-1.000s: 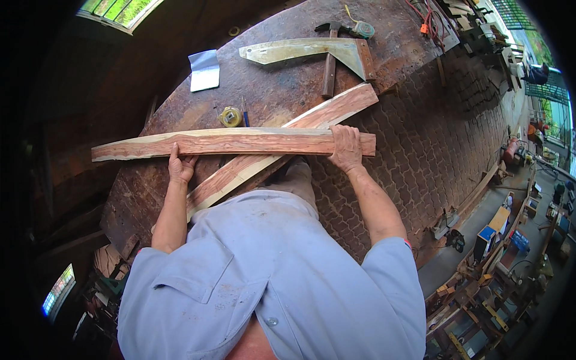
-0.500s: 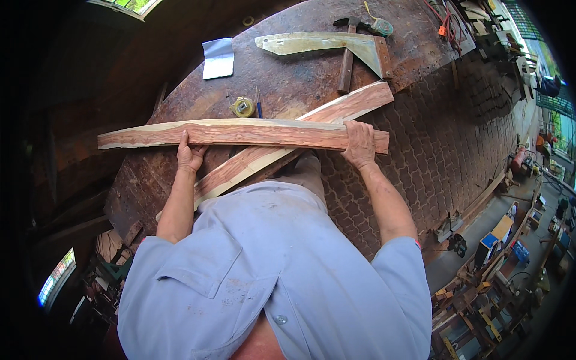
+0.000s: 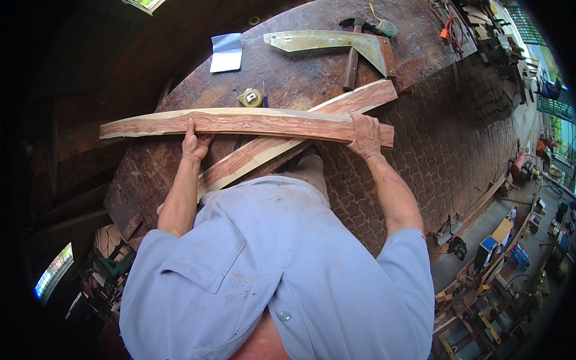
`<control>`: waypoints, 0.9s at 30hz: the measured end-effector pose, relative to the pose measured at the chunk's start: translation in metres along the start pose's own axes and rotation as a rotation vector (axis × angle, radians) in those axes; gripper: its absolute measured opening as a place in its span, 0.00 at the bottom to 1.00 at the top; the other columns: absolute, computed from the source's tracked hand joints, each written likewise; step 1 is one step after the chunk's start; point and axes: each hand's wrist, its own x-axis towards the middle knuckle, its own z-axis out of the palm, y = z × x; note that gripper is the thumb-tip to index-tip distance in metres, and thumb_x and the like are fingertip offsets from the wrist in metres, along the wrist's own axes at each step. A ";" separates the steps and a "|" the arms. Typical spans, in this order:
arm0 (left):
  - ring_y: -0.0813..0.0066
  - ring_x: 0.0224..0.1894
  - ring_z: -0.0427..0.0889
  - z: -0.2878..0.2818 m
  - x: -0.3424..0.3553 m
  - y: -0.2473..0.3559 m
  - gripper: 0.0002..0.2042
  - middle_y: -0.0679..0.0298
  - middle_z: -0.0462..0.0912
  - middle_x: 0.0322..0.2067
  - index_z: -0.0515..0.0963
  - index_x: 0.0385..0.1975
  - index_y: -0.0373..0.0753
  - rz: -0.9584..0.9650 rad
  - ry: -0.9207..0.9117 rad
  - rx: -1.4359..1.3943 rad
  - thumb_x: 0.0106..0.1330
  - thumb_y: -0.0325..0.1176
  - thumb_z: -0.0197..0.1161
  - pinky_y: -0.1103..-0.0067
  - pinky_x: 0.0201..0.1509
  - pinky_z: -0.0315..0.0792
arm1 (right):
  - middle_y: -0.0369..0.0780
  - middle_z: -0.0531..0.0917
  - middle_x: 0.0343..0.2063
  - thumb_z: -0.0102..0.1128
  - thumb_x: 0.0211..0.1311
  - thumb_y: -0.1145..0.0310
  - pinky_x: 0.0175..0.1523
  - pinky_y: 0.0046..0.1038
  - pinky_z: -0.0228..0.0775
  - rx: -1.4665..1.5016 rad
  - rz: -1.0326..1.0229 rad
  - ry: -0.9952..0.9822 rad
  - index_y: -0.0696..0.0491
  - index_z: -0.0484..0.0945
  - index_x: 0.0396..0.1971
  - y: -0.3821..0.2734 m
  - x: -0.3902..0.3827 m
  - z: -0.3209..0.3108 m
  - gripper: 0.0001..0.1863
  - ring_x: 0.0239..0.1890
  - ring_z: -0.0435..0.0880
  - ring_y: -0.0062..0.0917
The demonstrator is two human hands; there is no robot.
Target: Measuring and cutting wood planks in a workshop.
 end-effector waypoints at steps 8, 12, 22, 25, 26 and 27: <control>0.52 0.59 0.82 0.004 0.000 -0.001 0.25 0.58 0.83 0.57 0.75 0.62 0.43 -0.022 -0.007 -0.014 0.73 0.51 0.68 0.44 0.68 0.73 | 0.42 0.76 0.52 0.81 0.35 0.63 0.68 0.45 0.58 0.003 -0.004 0.009 0.49 0.69 0.64 -0.001 -0.001 -0.011 0.49 0.59 0.73 0.42; 0.55 0.56 0.84 0.004 0.003 0.001 0.22 0.59 0.86 0.53 0.78 0.58 0.43 -0.015 -0.071 -0.032 0.74 0.52 0.66 0.48 0.66 0.75 | 0.44 0.76 0.53 0.81 0.36 0.58 0.70 0.46 0.58 -0.019 -0.024 0.036 0.50 0.69 0.64 0.005 0.010 -0.021 0.48 0.60 0.73 0.43; 0.56 0.54 0.86 0.015 0.004 0.000 0.20 0.59 0.88 0.50 0.79 0.58 0.43 -0.019 -0.128 -0.068 0.76 0.50 0.64 0.49 0.66 0.76 | 0.44 0.78 0.53 0.80 0.42 0.49 0.68 0.45 0.60 -0.032 -0.067 0.059 0.49 0.70 0.63 0.016 0.030 -0.034 0.46 0.59 0.73 0.43; 0.56 0.54 0.86 0.014 0.002 -0.002 0.20 0.58 0.88 0.51 0.80 0.57 0.42 -0.032 -0.122 -0.060 0.77 0.51 0.62 0.51 0.67 0.76 | 0.44 0.78 0.53 0.81 0.42 0.50 0.68 0.44 0.60 -0.042 -0.048 0.033 0.49 0.70 0.63 0.016 0.028 -0.032 0.46 0.60 0.73 0.43; 0.57 0.54 0.86 0.013 0.004 -0.003 0.20 0.58 0.88 0.51 0.80 0.57 0.42 -0.029 -0.110 -0.054 0.78 0.51 0.60 0.52 0.67 0.75 | 0.43 0.78 0.53 0.80 0.43 0.49 0.68 0.44 0.60 -0.049 -0.045 0.023 0.49 0.70 0.63 0.016 0.028 -0.032 0.46 0.60 0.73 0.43; 0.57 0.54 0.86 0.011 0.005 -0.004 0.20 0.58 0.88 0.51 0.80 0.57 0.42 -0.030 -0.111 -0.053 0.78 0.51 0.60 0.52 0.67 0.75 | 0.43 0.78 0.53 0.80 0.43 0.49 0.68 0.44 0.60 -0.050 -0.043 0.023 0.49 0.70 0.63 0.016 0.028 -0.031 0.46 0.60 0.73 0.43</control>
